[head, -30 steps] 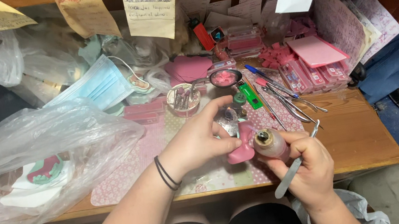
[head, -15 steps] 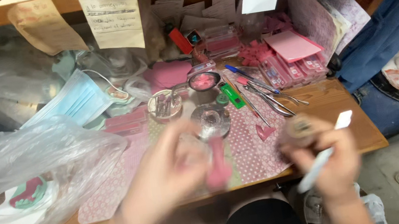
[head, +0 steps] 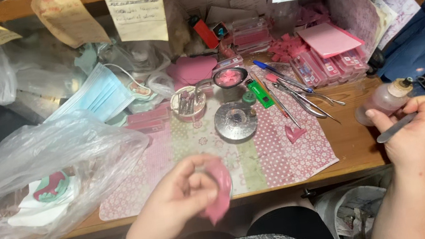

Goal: The person sits at a cluttered table and uses a metal sculpting tool to shape a small pink clay object. They repeatedly smooth and refine the edges of the clay piece, occasionally dipping the tool into a small container of liquid.

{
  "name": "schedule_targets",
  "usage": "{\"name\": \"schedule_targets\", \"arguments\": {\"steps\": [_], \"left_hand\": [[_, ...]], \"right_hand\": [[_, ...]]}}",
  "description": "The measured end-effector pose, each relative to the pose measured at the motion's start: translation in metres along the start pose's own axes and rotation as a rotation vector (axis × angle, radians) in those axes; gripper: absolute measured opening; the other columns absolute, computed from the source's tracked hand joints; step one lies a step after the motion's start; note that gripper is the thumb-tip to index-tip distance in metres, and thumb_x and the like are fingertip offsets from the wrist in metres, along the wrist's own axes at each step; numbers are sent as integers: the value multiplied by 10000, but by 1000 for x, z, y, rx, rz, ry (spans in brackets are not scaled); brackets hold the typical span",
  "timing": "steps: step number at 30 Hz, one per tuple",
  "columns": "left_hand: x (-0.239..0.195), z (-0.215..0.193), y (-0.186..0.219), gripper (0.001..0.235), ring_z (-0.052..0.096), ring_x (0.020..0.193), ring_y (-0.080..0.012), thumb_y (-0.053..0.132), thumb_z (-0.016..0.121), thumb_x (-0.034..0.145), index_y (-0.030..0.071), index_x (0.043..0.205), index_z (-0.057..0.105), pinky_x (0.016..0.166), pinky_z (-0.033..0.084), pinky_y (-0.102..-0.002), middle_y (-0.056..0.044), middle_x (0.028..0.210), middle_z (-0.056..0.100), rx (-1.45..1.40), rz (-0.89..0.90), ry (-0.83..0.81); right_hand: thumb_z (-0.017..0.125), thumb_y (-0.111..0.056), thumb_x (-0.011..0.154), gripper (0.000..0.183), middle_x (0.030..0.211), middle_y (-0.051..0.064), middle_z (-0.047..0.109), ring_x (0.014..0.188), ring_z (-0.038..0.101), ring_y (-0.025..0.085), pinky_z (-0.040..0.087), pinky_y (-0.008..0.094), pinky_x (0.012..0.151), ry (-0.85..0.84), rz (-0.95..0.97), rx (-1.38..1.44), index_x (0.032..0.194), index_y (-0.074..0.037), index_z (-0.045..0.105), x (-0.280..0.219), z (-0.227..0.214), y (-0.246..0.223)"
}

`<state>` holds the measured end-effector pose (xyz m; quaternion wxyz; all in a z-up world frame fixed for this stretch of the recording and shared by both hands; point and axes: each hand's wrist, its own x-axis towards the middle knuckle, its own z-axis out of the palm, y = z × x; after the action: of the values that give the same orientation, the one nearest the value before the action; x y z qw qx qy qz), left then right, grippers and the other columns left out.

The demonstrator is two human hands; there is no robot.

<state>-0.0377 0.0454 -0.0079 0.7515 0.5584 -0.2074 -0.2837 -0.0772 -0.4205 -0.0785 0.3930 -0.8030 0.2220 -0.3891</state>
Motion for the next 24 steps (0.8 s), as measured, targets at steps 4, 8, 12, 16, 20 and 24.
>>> {"name": "schedule_targets", "arguments": {"steps": [4,8,12,16,20,24], "left_hand": [[19,8,5,475,668,648,-240,149,641,992,98,1450,527,534,478,-254,-112,814,616,-34,28,-18],[30,8,3,432,649,676,-140,138,626,972,111,1398,559,515,515,-205,-48,975,647,-66,-187,22],[37,8,4,532,633,707,-101,173,633,952,178,1463,485,601,557,-218,-33,1097,665,-72,-286,18],[44,2,-3,612,666,791,-136,179,677,940,174,1497,423,626,579,-247,-57,1122,644,-192,-186,-60],[52,-4,-8,600,575,676,-147,189,628,983,150,1537,402,532,466,-237,-88,1013,595,-186,-131,-128],[65,-13,-13,265,455,566,-71,178,604,1049,54,1282,595,500,372,-202,-64,964,696,-108,-43,-134]], "right_hand": [[1009,-127,933,589,1077,137,634,927,595,226,454,359,908,30,-200,-80,1151,-101,463,-10,2,-5],[459,-468,1171,484,1198,287,532,1020,540,352,421,365,810,301,-484,365,1273,4,430,-47,27,-64],[429,-604,1134,609,1037,159,584,697,590,207,507,261,659,-9,-426,658,1176,-36,644,-89,62,-85],[709,-372,989,503,1131,176,677,1013,775,332,613,345,994,-301,-203,951,1295,-51,472,-114,75,-136],[667,-168,987,283,1148,232,714,1107,745,318,619,408,1052,-486,-153,830,1191,16,599,-115,83,-165],[730,-116,929,126,1094,167,741,1025,725,241,566,338,1020,-475,-422,507,1033,-44,733,-103,87,-175]]}}
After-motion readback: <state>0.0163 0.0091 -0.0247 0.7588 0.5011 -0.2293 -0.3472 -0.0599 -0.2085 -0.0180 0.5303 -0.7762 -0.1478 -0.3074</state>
